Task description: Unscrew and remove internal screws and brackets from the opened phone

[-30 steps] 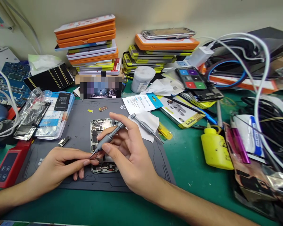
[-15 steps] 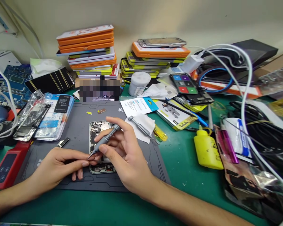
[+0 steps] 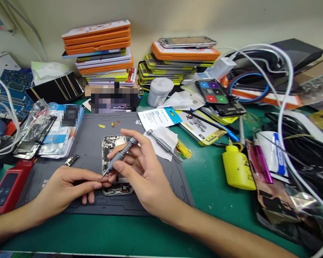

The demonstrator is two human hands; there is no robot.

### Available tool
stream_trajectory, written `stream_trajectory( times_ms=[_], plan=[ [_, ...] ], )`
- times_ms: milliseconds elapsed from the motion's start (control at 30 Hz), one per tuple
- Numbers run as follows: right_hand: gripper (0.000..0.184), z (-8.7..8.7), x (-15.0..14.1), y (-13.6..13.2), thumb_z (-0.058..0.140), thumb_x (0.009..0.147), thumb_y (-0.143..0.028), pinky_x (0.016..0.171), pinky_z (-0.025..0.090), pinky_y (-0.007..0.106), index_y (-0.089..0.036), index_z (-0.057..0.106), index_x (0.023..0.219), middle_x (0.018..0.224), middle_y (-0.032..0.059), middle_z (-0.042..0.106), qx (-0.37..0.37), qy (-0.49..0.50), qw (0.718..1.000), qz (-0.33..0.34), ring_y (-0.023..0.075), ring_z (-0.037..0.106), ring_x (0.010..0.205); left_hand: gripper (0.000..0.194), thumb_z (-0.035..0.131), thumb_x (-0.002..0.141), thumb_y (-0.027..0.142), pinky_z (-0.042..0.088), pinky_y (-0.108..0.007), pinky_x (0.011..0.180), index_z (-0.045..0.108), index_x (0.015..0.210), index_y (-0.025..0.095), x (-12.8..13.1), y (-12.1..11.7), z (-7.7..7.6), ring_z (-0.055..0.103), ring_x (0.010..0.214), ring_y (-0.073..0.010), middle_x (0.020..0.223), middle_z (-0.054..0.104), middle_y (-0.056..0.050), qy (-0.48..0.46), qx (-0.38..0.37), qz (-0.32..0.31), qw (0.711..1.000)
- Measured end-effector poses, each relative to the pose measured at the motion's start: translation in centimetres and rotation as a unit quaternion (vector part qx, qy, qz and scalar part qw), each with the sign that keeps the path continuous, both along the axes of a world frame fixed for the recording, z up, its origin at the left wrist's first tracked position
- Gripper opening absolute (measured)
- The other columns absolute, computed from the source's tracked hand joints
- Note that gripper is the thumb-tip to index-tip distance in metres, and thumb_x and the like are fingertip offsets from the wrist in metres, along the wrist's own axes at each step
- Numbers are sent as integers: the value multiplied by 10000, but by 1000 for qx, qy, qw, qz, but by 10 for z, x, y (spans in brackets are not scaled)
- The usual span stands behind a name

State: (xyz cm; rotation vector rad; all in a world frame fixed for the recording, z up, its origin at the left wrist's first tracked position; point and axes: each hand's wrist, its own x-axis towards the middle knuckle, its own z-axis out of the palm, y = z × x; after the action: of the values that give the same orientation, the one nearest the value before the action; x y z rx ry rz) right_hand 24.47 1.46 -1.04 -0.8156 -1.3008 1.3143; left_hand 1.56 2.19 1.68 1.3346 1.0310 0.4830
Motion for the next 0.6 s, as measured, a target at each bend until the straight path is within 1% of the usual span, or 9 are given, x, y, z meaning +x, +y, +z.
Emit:
stream_trajectory(
  times_ms=[133,300,467,600],
  plan=[
    [474,-1,1,0,636,1103,-301,745,722,287,-354,412,1517,1160,38,726,-12,8,1000,7,126,770,765,233,751,959,318,556,-178,531,887,1138,253,1,1,-1,695,610,-112,972,867,-75,-13,-9,0,1000],
    [475,0,1,1,649,1097,-296,770,714,288,-352,424,1512,1160,33,726,-24,30,999,18,121,766,763,241,742,960,262,547,-152,539,879,1157,292,1,2,-1,703,622,-94,1063,869,-70,-25,-21,1,999],
    [494,0,2,3,655,1094,-322,772,719,309,-348,416,1526,1161,41,724,-36,21,999,23,130,769,752,235,741,967,262,534,-130,542,878,1150,319,-1,0,-1,699,620,-81,1044,872,-53,-28,-22,-3,999],
    [490,0,2,4,648,1097,-312,767,714,301,-350,420,1529,1152,36,723,-31,28,999,26,127,765,749,248,729,980,251,532,-122,550,871,1171,323,-1,-1,-3,696,625,-74,1039,873,-45,-31,-20,-4,999]
  ],
)
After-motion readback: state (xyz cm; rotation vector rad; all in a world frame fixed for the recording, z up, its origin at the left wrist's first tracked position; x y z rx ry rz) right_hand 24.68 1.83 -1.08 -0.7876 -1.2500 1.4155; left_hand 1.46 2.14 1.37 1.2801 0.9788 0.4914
